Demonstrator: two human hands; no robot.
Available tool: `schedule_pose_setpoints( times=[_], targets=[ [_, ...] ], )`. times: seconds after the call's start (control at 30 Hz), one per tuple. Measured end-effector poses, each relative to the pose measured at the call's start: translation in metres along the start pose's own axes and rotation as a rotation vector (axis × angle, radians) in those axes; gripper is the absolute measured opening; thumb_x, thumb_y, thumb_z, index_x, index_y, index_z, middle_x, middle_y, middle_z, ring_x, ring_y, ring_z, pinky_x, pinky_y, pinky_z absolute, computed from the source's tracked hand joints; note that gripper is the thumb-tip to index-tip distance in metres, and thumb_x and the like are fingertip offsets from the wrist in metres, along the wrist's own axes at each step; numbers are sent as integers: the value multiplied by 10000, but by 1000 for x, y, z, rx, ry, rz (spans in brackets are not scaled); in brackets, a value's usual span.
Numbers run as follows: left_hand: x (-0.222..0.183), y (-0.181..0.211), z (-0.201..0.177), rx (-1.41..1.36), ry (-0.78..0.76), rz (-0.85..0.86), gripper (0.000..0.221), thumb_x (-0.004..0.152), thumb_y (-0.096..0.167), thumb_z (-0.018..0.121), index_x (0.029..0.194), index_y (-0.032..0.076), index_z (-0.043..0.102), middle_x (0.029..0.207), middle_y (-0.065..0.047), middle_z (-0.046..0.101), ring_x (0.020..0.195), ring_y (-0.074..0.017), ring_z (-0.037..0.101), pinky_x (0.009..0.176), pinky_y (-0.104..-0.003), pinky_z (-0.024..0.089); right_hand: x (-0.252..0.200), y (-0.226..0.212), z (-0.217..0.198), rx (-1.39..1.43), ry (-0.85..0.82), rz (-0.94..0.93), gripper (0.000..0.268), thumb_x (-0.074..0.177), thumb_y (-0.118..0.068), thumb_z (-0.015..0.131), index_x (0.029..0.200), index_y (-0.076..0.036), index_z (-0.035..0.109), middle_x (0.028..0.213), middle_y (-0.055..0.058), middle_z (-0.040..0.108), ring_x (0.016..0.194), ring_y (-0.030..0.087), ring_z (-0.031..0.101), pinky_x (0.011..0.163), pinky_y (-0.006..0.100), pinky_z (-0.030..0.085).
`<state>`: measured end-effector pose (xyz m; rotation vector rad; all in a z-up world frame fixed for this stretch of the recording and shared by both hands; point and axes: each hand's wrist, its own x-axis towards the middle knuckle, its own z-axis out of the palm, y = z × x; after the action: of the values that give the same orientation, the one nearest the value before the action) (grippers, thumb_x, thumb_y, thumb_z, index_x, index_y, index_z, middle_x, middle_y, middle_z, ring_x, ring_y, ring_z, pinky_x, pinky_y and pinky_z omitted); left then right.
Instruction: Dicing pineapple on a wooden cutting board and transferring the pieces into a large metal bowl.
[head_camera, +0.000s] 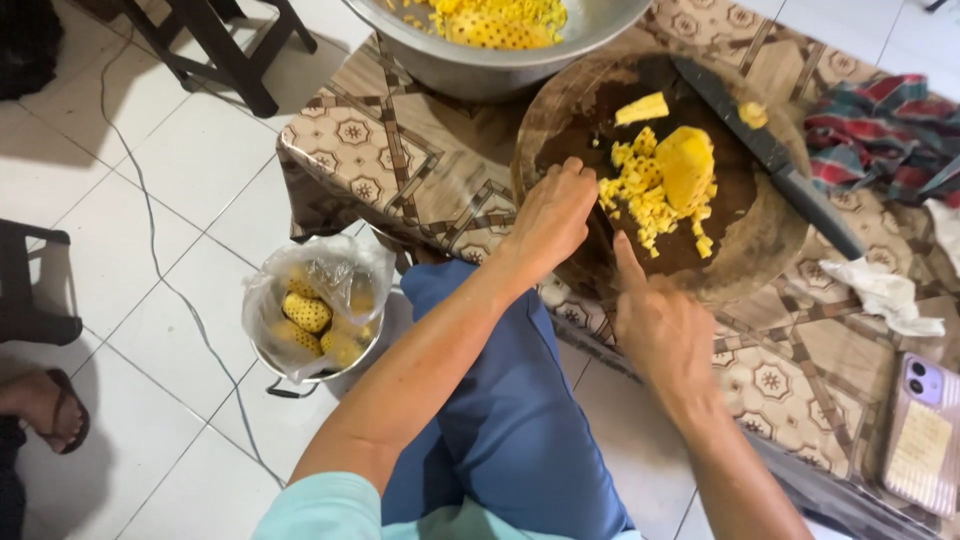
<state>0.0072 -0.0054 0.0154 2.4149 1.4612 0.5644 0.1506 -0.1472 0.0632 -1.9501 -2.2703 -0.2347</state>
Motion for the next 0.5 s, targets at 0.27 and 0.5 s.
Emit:
schedule_pose_setpoints(
  times=[0.27,0.5],
  targets=[
    [-8,-1,-9,-75,86,37,296,740,-133,726,1016,-105,621,1032,-241,584,902,-458,660,717,-479,612,3,3,6,49,71,-8,569,942,-125,486,1504,-217,501,574,39,564,427,175,535,382,292,463],
    [-5,-5,-3,-81,93,40,183,783,-128,694,951,-88,634,986,-225,594,855,-416,673,690,-432,611,-4,-1,-26,80,-145,72,545,1005,-127,435,1531,-271,441,584,-4,574,414,108,467,365,211,384]
  ],
)
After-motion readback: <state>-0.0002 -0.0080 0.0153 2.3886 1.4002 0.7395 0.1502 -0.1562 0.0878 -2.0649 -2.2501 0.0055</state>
